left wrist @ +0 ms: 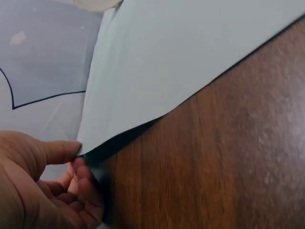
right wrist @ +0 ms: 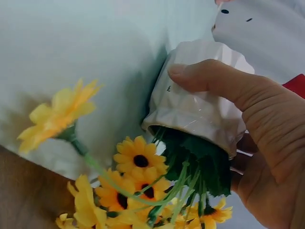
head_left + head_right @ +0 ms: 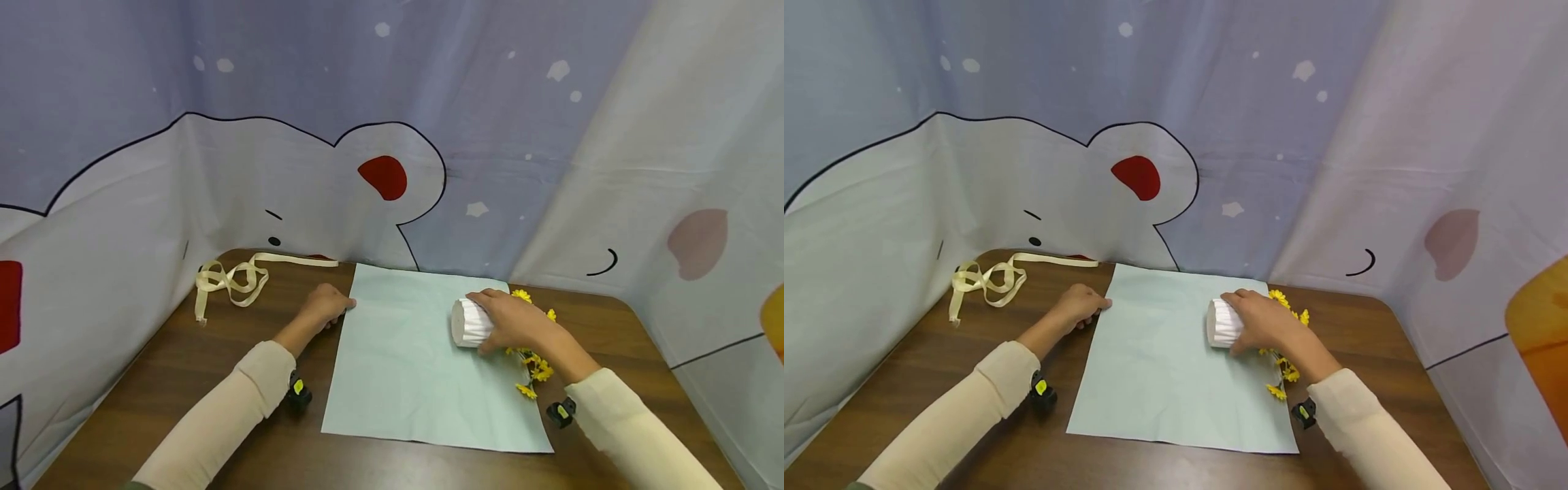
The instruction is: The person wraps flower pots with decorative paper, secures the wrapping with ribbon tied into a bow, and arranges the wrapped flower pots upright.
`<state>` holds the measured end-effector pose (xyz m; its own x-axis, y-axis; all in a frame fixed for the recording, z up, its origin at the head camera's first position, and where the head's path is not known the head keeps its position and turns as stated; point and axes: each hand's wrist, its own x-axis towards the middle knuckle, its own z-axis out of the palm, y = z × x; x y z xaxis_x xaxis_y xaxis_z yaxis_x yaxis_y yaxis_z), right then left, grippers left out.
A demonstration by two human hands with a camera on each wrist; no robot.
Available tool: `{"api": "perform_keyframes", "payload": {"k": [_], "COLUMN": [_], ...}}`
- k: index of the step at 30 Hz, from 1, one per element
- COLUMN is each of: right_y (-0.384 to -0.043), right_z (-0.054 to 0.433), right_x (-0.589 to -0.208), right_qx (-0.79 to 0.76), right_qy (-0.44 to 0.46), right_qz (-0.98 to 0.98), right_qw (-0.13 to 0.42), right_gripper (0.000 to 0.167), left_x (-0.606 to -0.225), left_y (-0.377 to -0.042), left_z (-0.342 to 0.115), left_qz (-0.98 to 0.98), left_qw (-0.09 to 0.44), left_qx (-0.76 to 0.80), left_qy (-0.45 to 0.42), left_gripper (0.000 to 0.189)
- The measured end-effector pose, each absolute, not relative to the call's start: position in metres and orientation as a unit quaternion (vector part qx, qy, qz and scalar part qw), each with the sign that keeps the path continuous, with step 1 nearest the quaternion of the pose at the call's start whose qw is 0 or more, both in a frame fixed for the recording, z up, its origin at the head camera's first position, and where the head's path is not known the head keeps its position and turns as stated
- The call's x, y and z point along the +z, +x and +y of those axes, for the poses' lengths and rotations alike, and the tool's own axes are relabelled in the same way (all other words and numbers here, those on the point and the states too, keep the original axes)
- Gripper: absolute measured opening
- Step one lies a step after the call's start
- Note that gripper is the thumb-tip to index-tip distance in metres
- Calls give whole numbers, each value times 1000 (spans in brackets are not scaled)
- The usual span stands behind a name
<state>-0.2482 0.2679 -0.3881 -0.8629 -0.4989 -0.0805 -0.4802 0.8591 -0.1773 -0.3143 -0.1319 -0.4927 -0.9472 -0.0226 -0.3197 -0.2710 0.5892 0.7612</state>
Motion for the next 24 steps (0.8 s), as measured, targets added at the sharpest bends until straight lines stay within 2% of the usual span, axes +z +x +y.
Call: {"api": "perform_keyframes", "payload": {"k": [4,8,24], "right_y": [-250,-249,-245], "right_z": [269,268,262], "right_x": [-392,-394,-394], "right_qx": [-77,-70,-66], "right_qy": [-264,-269,-271], "right_qz": [960,960,960], "right_qw": [49,38,33], "right_gripper": [101,100,101], "left_x": [-462,-453,-458], "left_y": [-287,-277,-279], "left_z": [-128,-131,-138], "left_qz": [867,858,857], "left_qw": [136,131,118], "left_qx": [474,493,499], "left_qy": [-69,-63,-61], "left_gripper": [22,20,20]}}
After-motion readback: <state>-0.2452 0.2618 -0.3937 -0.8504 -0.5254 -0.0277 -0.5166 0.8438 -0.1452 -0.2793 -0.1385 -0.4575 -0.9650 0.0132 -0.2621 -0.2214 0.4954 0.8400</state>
